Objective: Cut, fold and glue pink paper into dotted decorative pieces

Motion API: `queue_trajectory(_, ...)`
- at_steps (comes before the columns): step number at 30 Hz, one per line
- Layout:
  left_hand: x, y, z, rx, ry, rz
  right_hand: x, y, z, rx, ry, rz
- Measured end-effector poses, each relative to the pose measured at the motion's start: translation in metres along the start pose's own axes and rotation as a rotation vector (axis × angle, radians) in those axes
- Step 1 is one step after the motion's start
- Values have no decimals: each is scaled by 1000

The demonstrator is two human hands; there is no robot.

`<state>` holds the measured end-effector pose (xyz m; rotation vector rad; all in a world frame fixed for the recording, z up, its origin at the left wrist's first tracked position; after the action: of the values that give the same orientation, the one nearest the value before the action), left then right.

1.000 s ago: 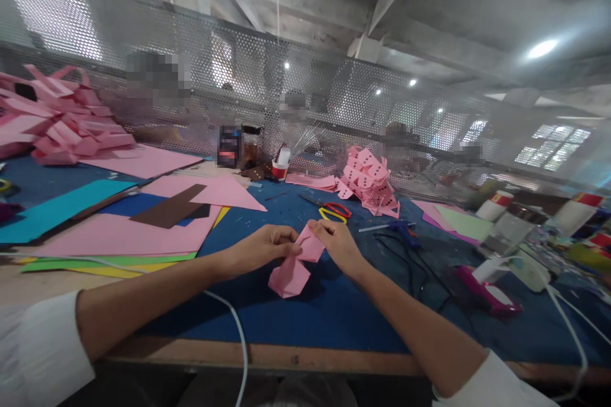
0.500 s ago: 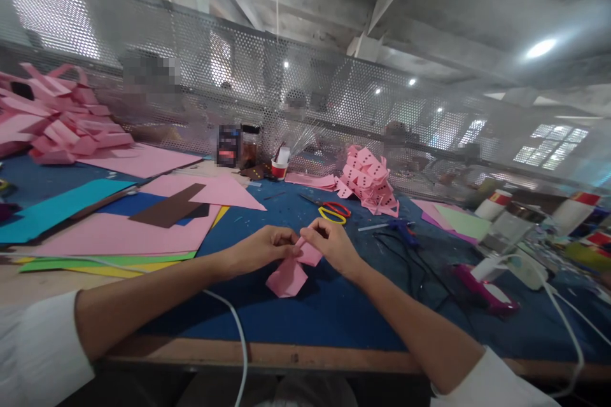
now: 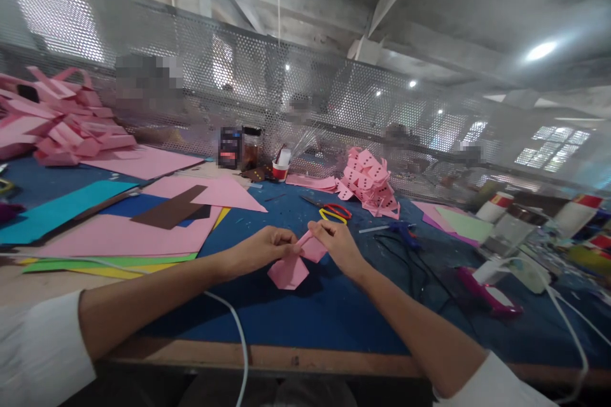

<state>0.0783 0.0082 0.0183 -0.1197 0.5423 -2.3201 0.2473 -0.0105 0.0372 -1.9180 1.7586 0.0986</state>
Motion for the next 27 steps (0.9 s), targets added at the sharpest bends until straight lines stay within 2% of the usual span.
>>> queue_trajectory(7, 0, -1, 0, -1, -2, 5, 0, -1, 4, -30, 12, 10)
queue_trajectory(17, 0, -1, 0, 8, -39, 11, 2, -3, 4, 75, -8, 65)
queue_trajectory(22, 0, -2, 3, 47, -9, 1, 1, -4, 3, 65, 38, 52)
queue_trajectory(27, 0, -4, 5, 45, -3, 30, -1, -8, 1, 61, 5, 87)
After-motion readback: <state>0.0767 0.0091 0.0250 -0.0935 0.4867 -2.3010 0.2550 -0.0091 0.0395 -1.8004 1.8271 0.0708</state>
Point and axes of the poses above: each hand's wrist, its own x-axis away from the middle knuckle, its own y-axis out of the palm, z = x × y, the point moved 4 cm from there along -x, towards the middle knuckle, and after that the axes turned 5 degrees about -x, right-handed, at the moved point
